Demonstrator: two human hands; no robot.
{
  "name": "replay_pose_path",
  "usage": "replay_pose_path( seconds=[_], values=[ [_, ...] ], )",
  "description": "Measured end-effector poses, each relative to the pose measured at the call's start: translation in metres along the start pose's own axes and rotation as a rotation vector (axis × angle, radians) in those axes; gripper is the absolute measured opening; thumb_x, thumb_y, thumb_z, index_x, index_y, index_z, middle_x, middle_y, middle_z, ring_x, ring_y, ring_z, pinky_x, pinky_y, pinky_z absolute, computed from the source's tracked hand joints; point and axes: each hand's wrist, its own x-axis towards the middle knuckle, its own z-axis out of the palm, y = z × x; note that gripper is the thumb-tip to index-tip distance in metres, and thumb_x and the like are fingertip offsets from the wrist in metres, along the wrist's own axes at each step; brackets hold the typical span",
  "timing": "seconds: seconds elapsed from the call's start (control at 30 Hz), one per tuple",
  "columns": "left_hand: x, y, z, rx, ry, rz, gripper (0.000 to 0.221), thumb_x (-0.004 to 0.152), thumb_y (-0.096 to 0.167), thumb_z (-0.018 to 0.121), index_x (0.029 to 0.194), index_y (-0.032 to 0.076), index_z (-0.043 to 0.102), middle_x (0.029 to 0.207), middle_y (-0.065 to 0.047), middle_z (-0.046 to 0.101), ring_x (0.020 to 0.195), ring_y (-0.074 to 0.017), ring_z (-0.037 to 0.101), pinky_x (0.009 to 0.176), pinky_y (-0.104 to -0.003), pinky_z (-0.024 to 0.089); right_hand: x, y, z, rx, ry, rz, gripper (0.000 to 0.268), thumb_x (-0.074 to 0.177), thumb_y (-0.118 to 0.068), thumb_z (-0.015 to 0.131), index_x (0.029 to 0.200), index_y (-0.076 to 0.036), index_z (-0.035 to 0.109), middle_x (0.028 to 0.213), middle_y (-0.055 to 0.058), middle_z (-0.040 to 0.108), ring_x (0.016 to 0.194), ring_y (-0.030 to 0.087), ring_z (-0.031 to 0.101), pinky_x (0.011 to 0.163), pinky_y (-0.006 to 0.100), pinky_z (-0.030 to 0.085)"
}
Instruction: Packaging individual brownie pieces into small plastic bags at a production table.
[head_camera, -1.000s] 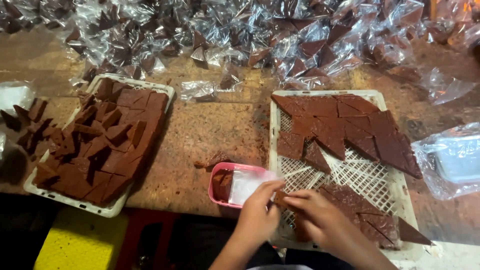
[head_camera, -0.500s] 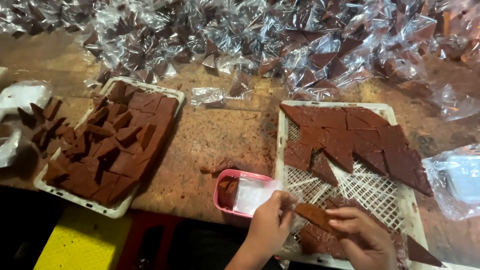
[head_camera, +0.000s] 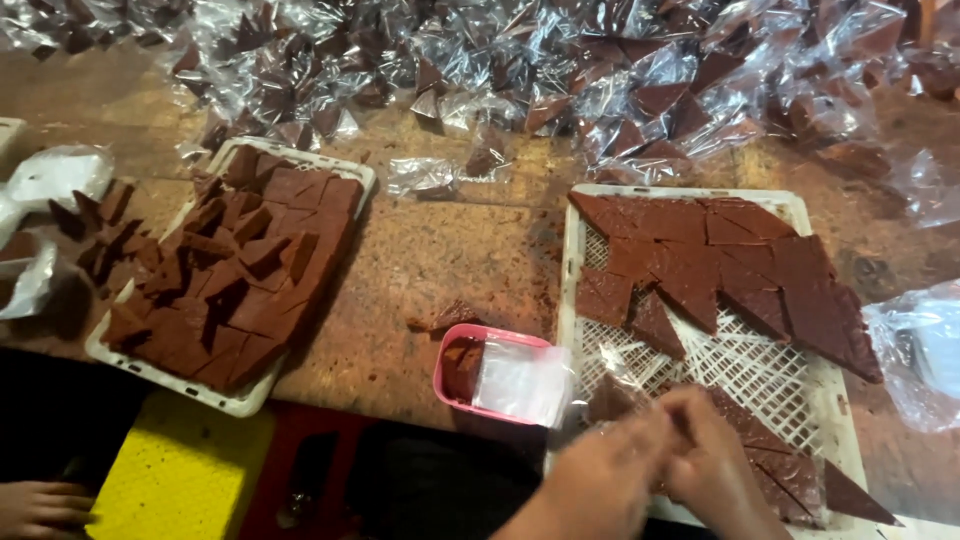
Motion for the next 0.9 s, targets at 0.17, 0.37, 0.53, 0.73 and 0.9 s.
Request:
replay_pose_path(
  seconds=[0.17,0.37,0.53,0.73,0.9],
  values=[
    [-0.027,-0.025,-0.025,-0.1,-0.02,-0.181,0.037,0.095,0.004,0.066,0.132,0.007,0.062,0.13,-0.022,0.067,0.111,-0.0348,0.069,0.097,-0.04,0.056,0.006,-0.015,-0.047,-0.129,-0.204,-0.109,0.059,0.076,-0.006,0.051,0.129,-0.027,0.065,0.139,-0.008,0.066,0.122,0.011,0.068,0.107,0.033,0.05],
    [-0.047,-0.097,-0.027,0.276,0.148,-0.359,0.027,0.094,0.009,0.053,0.114,0.002,0.07,0.107,-0.017,0.07,0.091,-0.0364,0.065,0.082,-0.045,0.052,0.01,0.092,-0.086,-0.328,0.23,-0.732,0.059,0.085,-0.009,0.06,0.142,-0.017,0.049,0.145,0.002,0.056,0.138,0.023,0.049,0.113,0.039,0.035],
    [-0.053,-0.126,-0.01,0.411,0.073,-0.573,0.029,0.097,0.025,0.056,0.121,0.017,0.069,0.117,-0.008,0.071,0.075,-0.0356,0.07,0.06,-0.048,0.054,0.029,0.27,-0.05,-1.076,0.241,-0.59,0.097,0.066,-0.076,0.055,0.15,-0.037,0.028,0.161,0.005,0.032,0.139,0.022,0.047,0.087,0.032,0.055],
    [-0.042,-0.147,-0.009,0.279,0.006,-0.641,0.037,0.094,0.024,0.057,0.129,0.016,0.068,0.118,-0.006,0.077,0.093,-0.0296,0.075,0.07,-0.044,0.059,0.035,0.192,-0.013,-1.092,0.43,-0.309,0.122,0.044,-0.099,0.06,0.149,-0.045,0.033,0.156,-0.015,0.038,0.142,0.013,0.041,0.102,0.05,0.048],
    [-0.016,-0.161,-0.014,0.264,0.149,-0.511,0.035,0.102,0.032,0.051,0.13,0.018,0.067,0.122,-0.005,0.074,0.105,-0.0239,0.072,0.081,-0.038,0.056,0.085,0.093,-0.008,-0.921,0.163,0.064,0.098,0.059,-0.088,0.061,0.146,-0.051,0.033,0.158,-0.011,0.027,0.141,0.025,0.034,0.109,0.06,0.036]
  ],
)
